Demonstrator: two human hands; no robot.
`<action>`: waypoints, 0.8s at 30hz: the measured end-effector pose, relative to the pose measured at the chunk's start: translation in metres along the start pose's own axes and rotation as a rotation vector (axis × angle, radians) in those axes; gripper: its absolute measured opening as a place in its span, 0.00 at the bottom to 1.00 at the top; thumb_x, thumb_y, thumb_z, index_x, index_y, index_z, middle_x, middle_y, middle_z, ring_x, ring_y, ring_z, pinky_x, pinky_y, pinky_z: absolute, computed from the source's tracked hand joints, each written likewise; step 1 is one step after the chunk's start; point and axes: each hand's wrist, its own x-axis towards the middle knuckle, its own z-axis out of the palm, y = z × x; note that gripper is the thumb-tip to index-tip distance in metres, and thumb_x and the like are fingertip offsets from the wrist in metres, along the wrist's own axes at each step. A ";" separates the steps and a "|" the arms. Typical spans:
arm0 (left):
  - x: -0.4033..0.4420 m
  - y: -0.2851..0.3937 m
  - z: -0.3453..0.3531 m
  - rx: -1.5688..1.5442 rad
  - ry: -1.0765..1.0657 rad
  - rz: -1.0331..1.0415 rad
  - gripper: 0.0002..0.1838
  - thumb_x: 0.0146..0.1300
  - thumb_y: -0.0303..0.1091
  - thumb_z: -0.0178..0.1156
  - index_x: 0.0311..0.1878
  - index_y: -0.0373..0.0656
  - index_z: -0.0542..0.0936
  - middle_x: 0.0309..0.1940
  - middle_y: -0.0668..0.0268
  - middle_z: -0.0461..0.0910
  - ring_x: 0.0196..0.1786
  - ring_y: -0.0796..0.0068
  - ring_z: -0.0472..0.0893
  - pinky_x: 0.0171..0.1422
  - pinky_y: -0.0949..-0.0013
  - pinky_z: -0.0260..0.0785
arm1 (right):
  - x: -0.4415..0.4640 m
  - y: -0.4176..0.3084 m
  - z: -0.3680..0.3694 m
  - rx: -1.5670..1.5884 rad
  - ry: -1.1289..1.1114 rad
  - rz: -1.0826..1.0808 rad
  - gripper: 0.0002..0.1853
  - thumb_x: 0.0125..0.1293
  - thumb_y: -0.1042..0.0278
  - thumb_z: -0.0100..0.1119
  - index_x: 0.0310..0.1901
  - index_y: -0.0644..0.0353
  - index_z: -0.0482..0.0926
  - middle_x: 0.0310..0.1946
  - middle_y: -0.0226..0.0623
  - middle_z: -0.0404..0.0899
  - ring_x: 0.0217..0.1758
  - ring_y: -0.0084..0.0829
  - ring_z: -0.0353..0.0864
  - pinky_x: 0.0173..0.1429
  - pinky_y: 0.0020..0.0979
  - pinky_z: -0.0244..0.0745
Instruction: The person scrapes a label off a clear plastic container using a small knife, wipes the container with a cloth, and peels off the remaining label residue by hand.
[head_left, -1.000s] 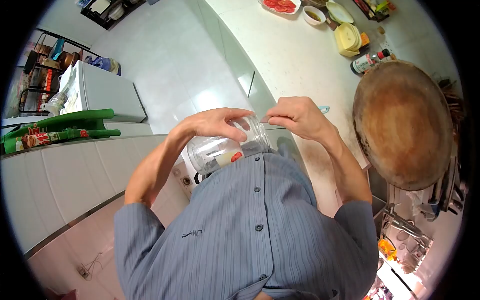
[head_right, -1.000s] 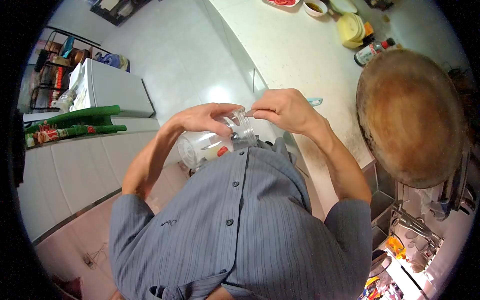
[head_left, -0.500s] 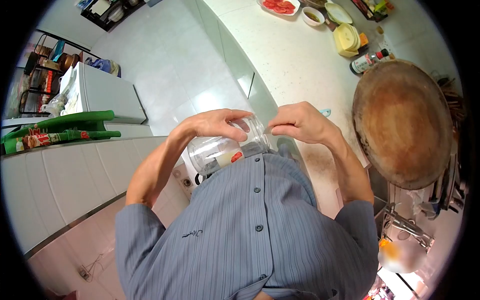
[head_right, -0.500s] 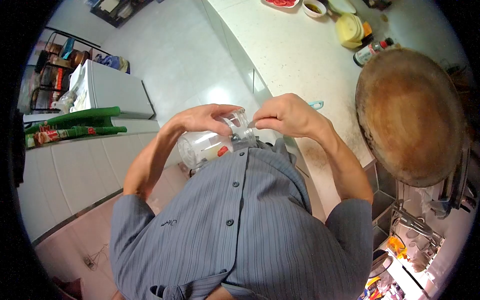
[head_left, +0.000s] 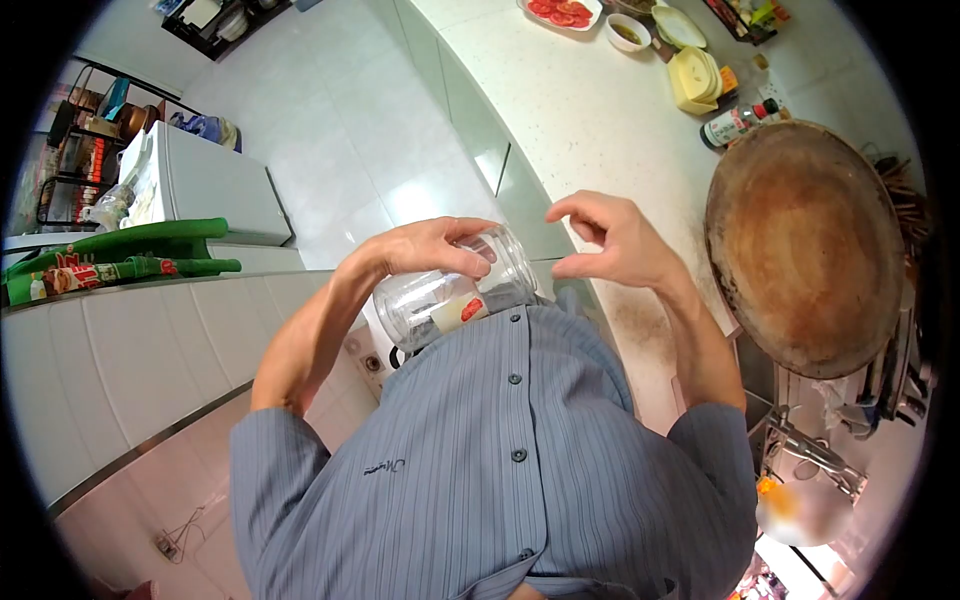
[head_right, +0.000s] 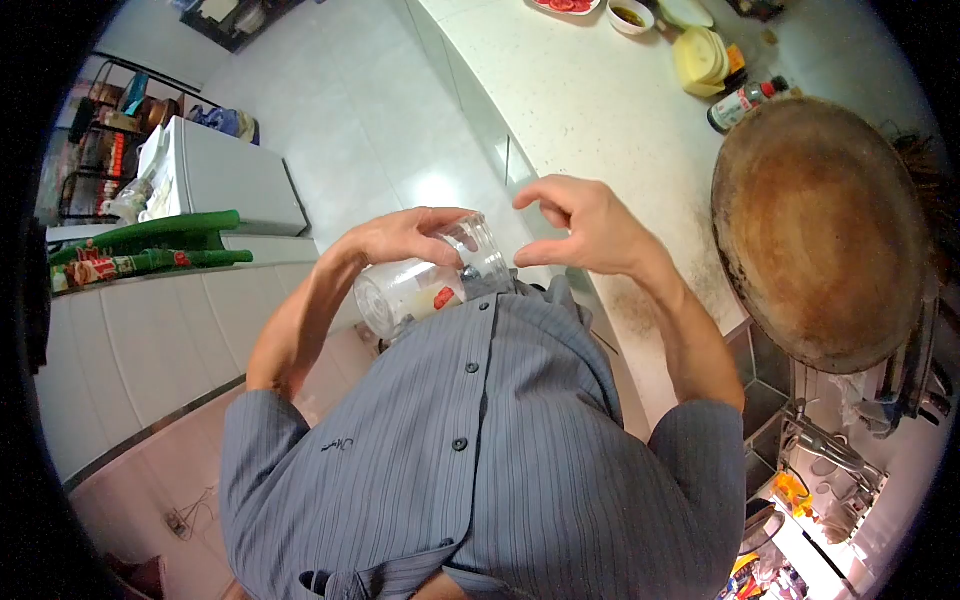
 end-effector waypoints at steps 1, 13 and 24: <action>-0.003 0.004 0.001 0.014 0.019 -0.020 0.54 0.52 0.51 0.71 0.80 0.32 0.66 0.68 0.48 0.79 0.69 0.56 0.79 0.74 0.59 0.69 | -0.001 0.000 0.006 0.004 0.005 0.031 0.20 0.54 0.69 0.81 0.48 0.63 0.85 0.30 0.24 0.73 0.30 0.17 0.66 0.34 0.24 0.63; -0.018 0.025 0.007 0.043 0.085 -0.095 0.51 0.57 0.54 0.67 0.78 0.31 0.67 0.64 0.49 0.81 0.63 0.58 0.81 0.72 0.60 0.70 | 0.004 0.010 0.062 0.032 0.127 0.060 0.13 0.67 0.66 0.69 0.48 0.67 0.87 0.32 0.47 0.88 0.32 0.35 0.88 0.39 0.35 0.80; -0.024 0.032 0.007 0.085 0.156 -0.169 0.54 0.56 0.59 0.67 0.78 0.28 0.66 0.64 0.43 0.80 0.65 0.53 0.80 0.73 0.57 0.68 | 0.009 0.009 0.072 -0.442 0.348 -0.263 0.04 0.59 0.79 0.63 0.31 0.59 0.78 0.26 0.41 0.82 0.28 0.46 0.84 0.32 0.42 0.78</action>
